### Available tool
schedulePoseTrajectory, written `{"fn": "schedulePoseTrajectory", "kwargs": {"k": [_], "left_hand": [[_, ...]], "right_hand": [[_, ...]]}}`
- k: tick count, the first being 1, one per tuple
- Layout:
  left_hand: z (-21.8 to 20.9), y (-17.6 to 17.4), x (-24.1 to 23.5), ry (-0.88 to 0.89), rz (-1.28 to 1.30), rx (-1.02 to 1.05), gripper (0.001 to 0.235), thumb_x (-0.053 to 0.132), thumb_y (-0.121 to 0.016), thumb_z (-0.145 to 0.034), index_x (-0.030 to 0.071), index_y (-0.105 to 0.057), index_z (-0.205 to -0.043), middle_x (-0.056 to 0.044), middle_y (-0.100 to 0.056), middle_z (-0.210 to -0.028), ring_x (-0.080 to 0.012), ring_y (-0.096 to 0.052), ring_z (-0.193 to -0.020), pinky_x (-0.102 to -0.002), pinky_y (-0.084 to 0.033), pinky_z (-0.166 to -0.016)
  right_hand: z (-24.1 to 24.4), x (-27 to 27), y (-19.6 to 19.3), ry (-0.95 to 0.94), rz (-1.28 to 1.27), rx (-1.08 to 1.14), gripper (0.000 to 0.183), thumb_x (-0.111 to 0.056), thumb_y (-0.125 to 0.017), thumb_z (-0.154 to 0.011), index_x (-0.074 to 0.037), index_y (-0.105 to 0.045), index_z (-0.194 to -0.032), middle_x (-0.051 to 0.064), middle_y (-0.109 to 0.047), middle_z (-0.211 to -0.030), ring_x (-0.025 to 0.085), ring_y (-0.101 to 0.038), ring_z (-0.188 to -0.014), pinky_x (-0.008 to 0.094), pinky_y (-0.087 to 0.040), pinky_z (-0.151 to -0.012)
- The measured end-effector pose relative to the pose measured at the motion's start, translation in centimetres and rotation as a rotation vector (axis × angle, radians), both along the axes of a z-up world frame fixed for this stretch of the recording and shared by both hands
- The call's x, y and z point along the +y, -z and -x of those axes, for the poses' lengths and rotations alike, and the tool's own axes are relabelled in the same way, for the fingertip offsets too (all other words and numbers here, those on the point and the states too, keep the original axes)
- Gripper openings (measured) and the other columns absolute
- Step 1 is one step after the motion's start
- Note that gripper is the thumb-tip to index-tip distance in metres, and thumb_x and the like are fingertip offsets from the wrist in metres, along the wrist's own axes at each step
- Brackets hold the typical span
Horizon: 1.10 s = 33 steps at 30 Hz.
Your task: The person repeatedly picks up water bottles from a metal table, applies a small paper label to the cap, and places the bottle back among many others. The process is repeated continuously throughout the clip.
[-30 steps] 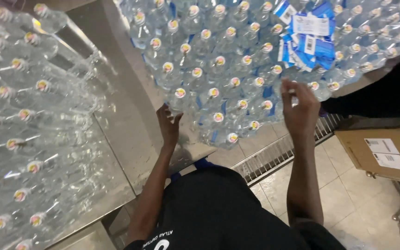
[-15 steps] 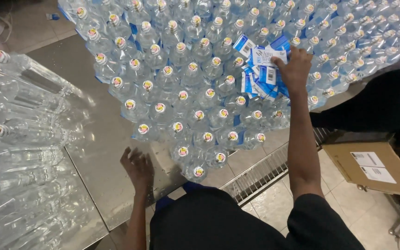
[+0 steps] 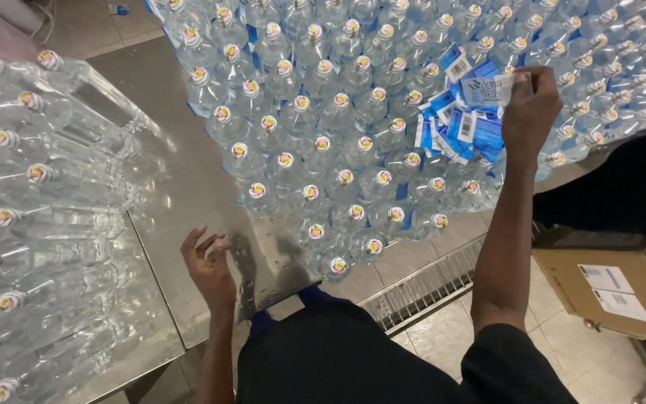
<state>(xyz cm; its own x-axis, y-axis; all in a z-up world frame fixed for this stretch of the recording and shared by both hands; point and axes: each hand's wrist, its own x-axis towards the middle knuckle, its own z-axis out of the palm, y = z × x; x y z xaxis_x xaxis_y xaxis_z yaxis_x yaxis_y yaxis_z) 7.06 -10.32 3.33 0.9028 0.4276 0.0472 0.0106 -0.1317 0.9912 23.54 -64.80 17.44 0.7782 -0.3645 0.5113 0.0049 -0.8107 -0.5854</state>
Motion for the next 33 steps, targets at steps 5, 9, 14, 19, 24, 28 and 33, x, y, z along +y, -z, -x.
{"fn": "schedulePoseTrajectory", "kwargs": {"k": [5,9,14,19,24,28,33], "left_hand": [[0.0,-4.3,-1.4,0.284,0.082,-0.034,0.036,0.023,-0.064,-0.109,0.014,-0.057,-0.143,-0.012,-0.067,-0.134,-0.0267,-0.074,-0.117,-0.040,-0.065,-0.098],[1.2,-4.5,-0.8,0.535,0.099,-0.035,0.032,0.022,-0.062,-0.108,0.014,-0.060,-0.139,-0.012,-0.066,-0.138,-0.0273,-0.076,-0.116,-0.038,-0.066,-0.093],[2.6,-4.5,3.0,0.578,0.165,0.026,0.025,0.022,-0.061,-0.108,0.013,-0.067,-0.130,-0.008,-0.072,-0.129,-0.0232,-0.077,-0.110,-0.036,-0.066,-0.092],[4.0,-4.2,5.8,0.490,0.230,0.085,0.022,0.019,-0.060,-0.108,0.010,-0.067,-0.126,-0.009,-0.075,-0.123,-0.0217,-0.076,-0.105,-0.034,-0.067,-0.087],[4.3,-4.7,6.2,0.438,0.316,0.147,0.023,0.019,-0.059,-0.109,0.007,-0.068,-0.125,-0.011,-0.076,-0.114,-0.0223,-0.075,-0.102,-0.035,-0.065,-0.085],[2.6,-6.0,2.8,0.465,0.376,0.090,0.021,0.020,-0.060,-0.109,0.006,-0.069,-0.121,-0.011,-0.075,-0.108,-0.0232,-0.076,-0.098,-0.035,-0.068,-0.082],[-4.5,-12.3,-9.2,1.032,0.796,0.243,0.073,0.053,-0.064,-0.097,0.000,-0.057,-0.147,-0.026,-0.077,-0.131,-0.0378,-0.080,-0.115,-0.048,-0.068,-0.097]], "right_hand": [[1.7,1.7,-0.8,0.107,-0.052,-0.064,0.015,-0.008,-0.048,-0.119,-0.010,-0.063,-0.120,0.006,-0.062,-0.095,0.016,-0.070,-0.076,0.028,-0.056,-0.049],[0.6,-1.1,1.5,0.176,-0.280,0.048,0.017,-0.009,-0.046,-0.115,-0.010,-0.063,-0.117,0.013,-0.070,-0.108,0.025,-0.087,-0.086,0.027,-0.075,-0.046],[2.6,-0.9,0.8,0.168,-0.293,0.070,0.017,-0.012,-0.041,-0.119,-0.006,-0.057,-0.120,0.015,-0.067,-0.115,0.032,-0.085,-0.092,0.032,-0.077,-0.046],[5.8,-0.5,0.4,0.206,-0.331,0.063,0.021,-0.023,-0.036,-0.118,-0.017,-0.055,-0.125,0.012,-0.061,-0.118,0.031,-0.082,-0.107,0.032,-0.077,-0.049],[6.2,-1.3,1.5,0.185,-0.785,0.109,0.033,-0.021,-0.026,-0.107,-0.017,-0.053,-0.125,0.021,-0.079,-0.133,0.022,-0.094,-0.088,0.033,-0.077,-0.059],[6.5,-0.1,1.3,0.177,-0.805,0.022,0.029,-0.026,-0.032,-0.108,-0.017,-0.058,-0.118,0.019,-0.075,-0.139,0.025,-0.092,-0.084,0.035,-0.077,-0.059],[7.8,2.8,0.6,-0.164,-1.041,-0.036,0.025,-0.032,-0.048,-0.113,-0.015,-0.062,-0.124,0.021,-0.071,-0.131,0.045,-0.078,-0.120,0.048,-0.073,-0.081]]}}
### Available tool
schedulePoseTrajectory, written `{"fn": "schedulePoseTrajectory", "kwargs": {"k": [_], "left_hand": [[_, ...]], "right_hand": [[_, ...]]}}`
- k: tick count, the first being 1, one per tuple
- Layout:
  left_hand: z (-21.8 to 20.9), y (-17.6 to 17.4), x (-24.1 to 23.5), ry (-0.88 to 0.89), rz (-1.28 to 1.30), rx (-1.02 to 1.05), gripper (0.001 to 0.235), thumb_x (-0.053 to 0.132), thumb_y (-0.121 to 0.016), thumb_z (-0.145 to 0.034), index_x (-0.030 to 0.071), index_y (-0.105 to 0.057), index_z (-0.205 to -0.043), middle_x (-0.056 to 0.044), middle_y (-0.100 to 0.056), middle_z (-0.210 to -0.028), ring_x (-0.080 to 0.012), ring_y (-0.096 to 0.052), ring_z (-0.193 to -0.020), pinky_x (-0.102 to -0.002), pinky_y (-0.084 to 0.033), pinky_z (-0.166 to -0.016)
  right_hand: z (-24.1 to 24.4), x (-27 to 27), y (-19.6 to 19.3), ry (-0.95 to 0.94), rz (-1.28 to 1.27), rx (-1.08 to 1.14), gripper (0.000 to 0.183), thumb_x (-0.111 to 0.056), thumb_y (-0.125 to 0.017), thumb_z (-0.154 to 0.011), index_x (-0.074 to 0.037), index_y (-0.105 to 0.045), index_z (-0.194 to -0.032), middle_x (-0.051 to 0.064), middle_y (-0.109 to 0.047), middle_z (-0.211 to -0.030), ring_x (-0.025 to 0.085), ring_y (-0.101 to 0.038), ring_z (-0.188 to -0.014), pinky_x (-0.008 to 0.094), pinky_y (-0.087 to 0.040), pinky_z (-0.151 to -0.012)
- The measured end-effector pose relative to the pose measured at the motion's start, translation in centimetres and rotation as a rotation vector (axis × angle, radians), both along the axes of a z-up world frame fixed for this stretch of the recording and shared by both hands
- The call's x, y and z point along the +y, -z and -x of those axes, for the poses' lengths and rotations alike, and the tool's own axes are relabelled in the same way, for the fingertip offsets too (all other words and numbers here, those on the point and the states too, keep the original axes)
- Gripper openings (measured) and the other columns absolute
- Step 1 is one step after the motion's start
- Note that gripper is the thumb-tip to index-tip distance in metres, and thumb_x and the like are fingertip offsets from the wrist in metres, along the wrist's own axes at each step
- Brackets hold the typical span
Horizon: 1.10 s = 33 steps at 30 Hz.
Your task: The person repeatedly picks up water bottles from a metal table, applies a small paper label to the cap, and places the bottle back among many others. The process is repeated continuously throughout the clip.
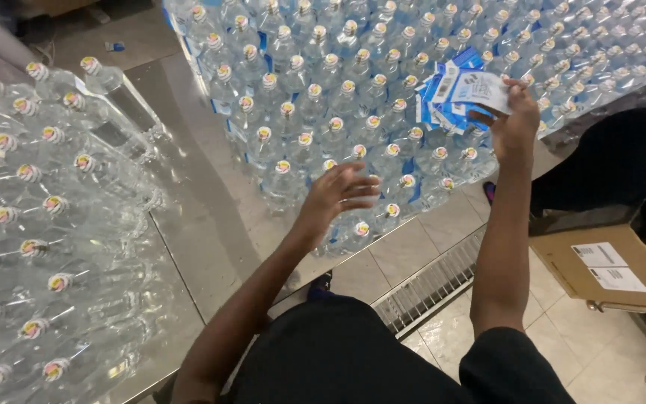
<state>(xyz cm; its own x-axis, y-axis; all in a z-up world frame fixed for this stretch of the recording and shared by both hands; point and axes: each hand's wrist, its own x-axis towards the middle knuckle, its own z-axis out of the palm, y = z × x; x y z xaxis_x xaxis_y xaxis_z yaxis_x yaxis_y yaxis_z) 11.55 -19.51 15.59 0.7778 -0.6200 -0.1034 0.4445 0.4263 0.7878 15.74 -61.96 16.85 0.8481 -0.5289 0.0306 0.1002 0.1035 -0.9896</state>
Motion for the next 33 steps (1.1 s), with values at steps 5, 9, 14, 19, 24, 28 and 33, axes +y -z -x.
{"fn": "schedulePoseTrajectory", "kwargs": {"k": [5,9,14,19,24,28,33], "left_hand": [[-10.4,2.3,-17.0,0.047,0.204,0.232,0.101,0.049,-0.078,-0.100,0.000,-0.020,-0.166,-0.043,-0.042,-0.151,-0.0524,-0.056,-0.139,-0.060,-0.054,-0.116],[-15.6,6.3,-23.7,-0.316,0.012,0.185,0.099,0.012,-0.091,-0.090,0.006,-0.030,-0.167,-0.023,-0.069,-0.122,-0.0323,-0.078,-0.100,-0.043,-0.071,-0.083],[-15.8,6.0,-18.8,-0.498,-0.156,0.052,0.045,0.025,-0.097,-0.087,0.007,-0.070,-0.118,-0.010,-0.077,-0.096,-0.0227,-0.080,-0.083,-0.034,-0.073,-0.074],[-12.6,2.8,-12.0,-0.597,-0.134,-0.041,0.035,0.026,-0.096,-0.088,0.008,-0.072,-0.106,-0.006,-0.077,-0.093,-0.0164,-0.078,-0.082,-0.032,-0.073,-0.070],[-7.0,0.7,-4.8,-0.612,0.005,-0.398,0.022,0.011,-0.068,-0.110,0.006,-0.068,-0.089,-0.017,-0.073,-0.128,-0.0314,-0.066,-0.136,-0.045,-0.055,-0.108],[-2.8,0.9,0.8,-0.595,0.116,-0.546,0.050,0.055,-0.072,-0.102,0.011,-0.068,-0.078,-0.020,-0.065,-0.145,-0.0336,-0.054,-0.151,-0.042,-0.045,-0.121],[1.7,1.2,9.5,-0.471,0.015,-0.671,0.032,0.012,-0.069,-0.104,0.011,-0.066,-0.072,-0.024,-0.048,-0.164,-0.0347,-0.041,-0.159,-0.055,-0.026,-0.133]], "right_hand": [[0.3,0.5,1.2,-0.079,-0.126,-0.004,0.021,-0.038,-0.059,-0.111,-0.022,-0.065,-0.124,0.009,-0.076,-0.120,0.034,-0.082,-0.105,0.053,-0.077,-0.081],[0.5,-1.0,1.4,-0.167,-0.078,0.016,0.029,-0.039,-0.057,-0.114,-0.016,-0.063,-0.130,0.016,-0.075,-0.122,0.034,-0.081,-0.102,0.049,-0.077,-0.071],[-3.9,-7.1,5.4,-0.100,0.248,0.053,0.030,-0.034,-0.047,-0.121,-0.015,-0.067,-0.132,0.021,-0.073,-0.120,0.034,-0.080,-0.097,0.044,-0.076,-0.071],[-5.6,-4.1,5.1,0.078,1.304,0.121,0.040,-0.025,-0.075,-0.113,0.002,-0.067,-0.141,0.035,-0.069,-0.124,0.056,-0.065,-0.114,0.068,-0.047,-0.100],[0.2,12.2,-2.4,-0.388,0.559,-0.035,0.065,-0.060,-0.043,-0.118,-0.005,-0.069,-0.141,0.021,-0.074,-0.119,0.030,-0.072,-0.105,0.041,-0.063,-0.084],[2.5,21.5,-1.2,-0.627,0.151,0.054,0.089,-0.075,-0.035,-0.106,-0.001,-0.063,-0.148,0.023,-0.077,-0.111,0.032,-0.079,-0.095,0.043,-0.068,-0.065],[5.1,30.6,0.9,-0.875,-0.064,0.202,0.053,-0.034,-0.081,-0.098,0.005,-0.069,-0.132,0.022,-0.073,-0.099,0.031,-0.076,-0.081,0.044,-0.069,-0.058]]}}
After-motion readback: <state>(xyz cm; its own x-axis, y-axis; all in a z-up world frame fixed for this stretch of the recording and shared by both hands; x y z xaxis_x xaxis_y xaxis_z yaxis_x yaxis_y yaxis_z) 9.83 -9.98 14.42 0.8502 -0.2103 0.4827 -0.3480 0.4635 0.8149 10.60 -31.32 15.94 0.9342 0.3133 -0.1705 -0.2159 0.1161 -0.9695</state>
